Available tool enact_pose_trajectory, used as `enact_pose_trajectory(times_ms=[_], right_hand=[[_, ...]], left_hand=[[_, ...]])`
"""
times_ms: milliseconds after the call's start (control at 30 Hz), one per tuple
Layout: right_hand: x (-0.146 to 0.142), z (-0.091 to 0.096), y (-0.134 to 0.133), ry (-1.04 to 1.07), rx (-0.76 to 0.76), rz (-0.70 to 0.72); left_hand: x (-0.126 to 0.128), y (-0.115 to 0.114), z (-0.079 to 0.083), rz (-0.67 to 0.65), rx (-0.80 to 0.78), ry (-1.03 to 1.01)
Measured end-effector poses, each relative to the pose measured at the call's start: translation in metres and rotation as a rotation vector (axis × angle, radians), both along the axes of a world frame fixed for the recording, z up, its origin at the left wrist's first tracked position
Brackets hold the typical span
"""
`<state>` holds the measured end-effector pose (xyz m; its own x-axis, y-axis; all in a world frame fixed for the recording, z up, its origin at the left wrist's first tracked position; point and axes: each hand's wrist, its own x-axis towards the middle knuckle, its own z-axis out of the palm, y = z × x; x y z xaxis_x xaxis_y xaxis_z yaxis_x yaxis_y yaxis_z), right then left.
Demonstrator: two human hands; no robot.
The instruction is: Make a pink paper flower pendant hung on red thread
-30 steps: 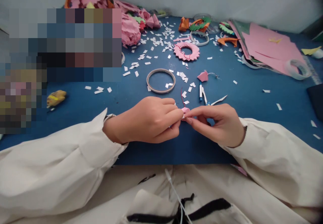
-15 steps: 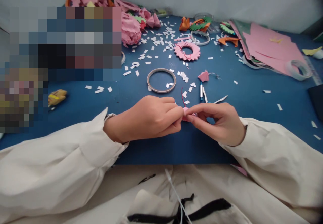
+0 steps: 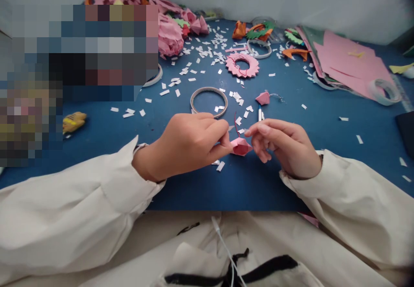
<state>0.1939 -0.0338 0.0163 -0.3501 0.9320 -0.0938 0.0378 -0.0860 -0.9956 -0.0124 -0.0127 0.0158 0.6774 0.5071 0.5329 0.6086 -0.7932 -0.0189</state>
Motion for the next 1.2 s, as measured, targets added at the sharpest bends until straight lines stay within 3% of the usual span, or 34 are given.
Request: enact_pose_trajectory(times_ms=[133, 233, 367, 467, 533, 667, 767, 1000, 1200], right_hand=[[0.002, 0.002, 0.0, 0.084, -0.065, 0.067], [0.004, 0.003, 0.0, 0.179, -0.13, 0.108], [0.004, 0.005, 0.0, 0.265, -0.164, 0.17], [0.004, 0.007, 0.0, 0.272, -0.165, 0.214], [0.004, 0.006, 0.0, 0.265, -0.16, 0.224], [0.007, 0.004, 0.0, 0.22, -0.126, 0.257], [0.009, 0.002, 0.0, 0.173, -0.084, 0.265], [0.008, 0.001, 0.001, 0.164, -0.062, 0.26], [0.007, -0.001, 0.003, 0.177, -0.014, 0.221]], left_hand=[[0.001, 0.001, -0.003, 0.277, -0.207, 0.117], [0.002, 0.005, -0.004, 0.353, -0.281, 0.078], [0.0, 0.009, -0.004, 0.194, -0.24, -0.095], [0.0, 0.009, -0.001, 0.031, -0.373, -0.255], [0.0, 0.007, 0.004, -0.037, -0.6, -0.36], [0.002, 0.002, 0.015, -0.212, -1.261, -0.486], [0.003, 0.001, 0.018, -0.28, -1.492, -0.563], [0.0, 0.004, 0.013, -0.301, -1.698, -0.648], [-0.003, 0.005, 0.015, -0.247, -1.707, -0.668]])
